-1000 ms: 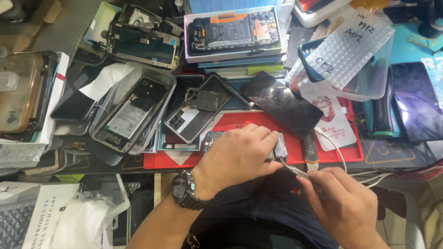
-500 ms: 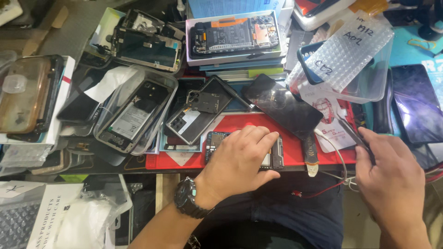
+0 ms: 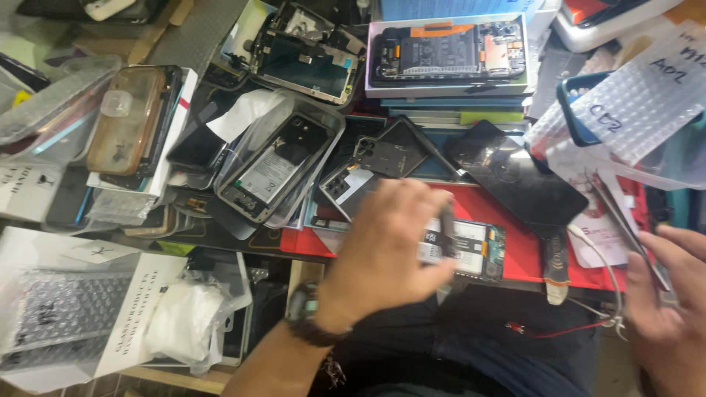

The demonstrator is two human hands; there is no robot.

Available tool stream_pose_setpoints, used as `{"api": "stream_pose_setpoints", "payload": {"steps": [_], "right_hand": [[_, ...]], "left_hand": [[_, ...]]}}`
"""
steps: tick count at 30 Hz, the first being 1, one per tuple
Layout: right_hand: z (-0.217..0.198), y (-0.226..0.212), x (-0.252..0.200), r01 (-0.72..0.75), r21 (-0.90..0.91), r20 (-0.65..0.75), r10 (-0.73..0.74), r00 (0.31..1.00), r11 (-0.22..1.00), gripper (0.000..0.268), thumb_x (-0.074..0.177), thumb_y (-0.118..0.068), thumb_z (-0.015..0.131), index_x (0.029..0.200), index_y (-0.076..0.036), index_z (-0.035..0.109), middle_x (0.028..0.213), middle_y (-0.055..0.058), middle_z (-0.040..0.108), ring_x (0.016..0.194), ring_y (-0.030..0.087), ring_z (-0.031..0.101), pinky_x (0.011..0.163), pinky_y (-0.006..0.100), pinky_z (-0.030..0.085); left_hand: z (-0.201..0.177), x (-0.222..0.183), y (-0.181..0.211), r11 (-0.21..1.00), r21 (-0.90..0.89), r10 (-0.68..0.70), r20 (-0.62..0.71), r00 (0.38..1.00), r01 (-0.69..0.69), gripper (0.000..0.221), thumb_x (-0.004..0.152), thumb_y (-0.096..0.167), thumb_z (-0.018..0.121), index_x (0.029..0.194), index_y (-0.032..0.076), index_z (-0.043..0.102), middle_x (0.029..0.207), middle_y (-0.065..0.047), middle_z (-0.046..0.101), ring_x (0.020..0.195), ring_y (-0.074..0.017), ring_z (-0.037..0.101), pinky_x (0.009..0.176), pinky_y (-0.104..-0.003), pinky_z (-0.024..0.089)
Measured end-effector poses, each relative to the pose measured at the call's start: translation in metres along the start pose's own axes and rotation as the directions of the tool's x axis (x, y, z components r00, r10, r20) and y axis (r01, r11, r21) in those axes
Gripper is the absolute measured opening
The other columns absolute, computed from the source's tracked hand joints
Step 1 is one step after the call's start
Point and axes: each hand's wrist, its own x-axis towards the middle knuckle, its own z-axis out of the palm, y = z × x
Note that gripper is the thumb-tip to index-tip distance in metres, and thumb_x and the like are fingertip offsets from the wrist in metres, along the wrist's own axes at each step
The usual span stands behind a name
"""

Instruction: The person disassembles a mobile phone on a workbench, removes internal parts by hand and with a small tool, installs a component, and applies heat to the screen surface with a heat gun.

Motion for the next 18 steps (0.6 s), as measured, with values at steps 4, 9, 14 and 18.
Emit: {"api": "stream_pose_setpoints", "payload": {"steps": [4, 9, 14, 18], "right_hand": [[0.004, 0.024, -0.033, -0.055, 0.067, 0.0, 0.055, 0.998, 0.996, 0.014, 0.118, -0.001, 0.061, 0.132, 0.002, 0.059, 0.138, 0.016, 0.057, 0.118, 0.021, 0.061, 0.103, 0.026, 0.05], [0.004, -0.014, -0.018, 0.072, 0.071, 0.029, -0.074, 0.997, 0.995, 0.02, 0.108, -0.001, 0.072, 0.126, -0.003, 0.062, 0.13, 0.013, 0.059, 0.114, 0.02, 0.062, 0.1, 0.025, 0.05], [-0.009, -0.091, 0.023, 0.227, -0.023, 0.117, -0.223, 0.968, 0.974, 0.029, 0.086, -0.001, 0.082, 0.112, -0.006, 0.073, 0.117, 0.012, 0.071, 0.1, 0.024, 0.071, 0.085, 0.031, 0.054], [-0.013, -0.12, 0.042, 0.33, -0.067, 0.132, -0.319, 0.938, 0.942, 0.03, 0.081, -0.005, 0.083, 0.109, -0.009, 0.074, 0.112, 0.01, 0.072, 0.098, 0.025, 0.072, 0.084, 0.035, 0.055]], "left_hand": [[-0.057, -0.029, -0.013, 0.964, 0.128, -0.232, -0.021, 0.973, 0.232, 0.07, 0.072, 0.03, 0.087, 0.13, 0.002, 0.06, 0.115, -0.015, 0.062, 0.108, -0.0346, 0.063, 0.093, -0.044, 0.051], [-0.074, -0.059, -0.003, 0.896, 0.131, -0.428, -0.004, 0.904, 0.425, 0.074, 0.069, 0.031, 0.087, 0.13, 0.001, 0.058, 0.119, -0.018, 0.064, 0.097, -0.0355, 0.069, 0.08, -0.043, 0.057], [-0.072, -0.07, -0.001, 0.797, 0.008, -0.594, 0.189, 0.782, 0.604, 0.081, 0.064, 0.034, 0.087, 0.136, 0.01, 0.058, 0.114, -0.011, 0.069, 0.081, -0.0297, 0.071, 0.071, -0.041, 0.058], [-0.059, -0.071, -0.002, 0.911, -0.118, -0.388, 0.087, 0.918, 0.396, 0.076, 0.069, 0.035, 0.086, 0.133, 0.005, 0.057, 0.12, -0.014, 0.069, 0.101, -0.0309, 0.07, 0.083, -0.039, 0.058]]}}
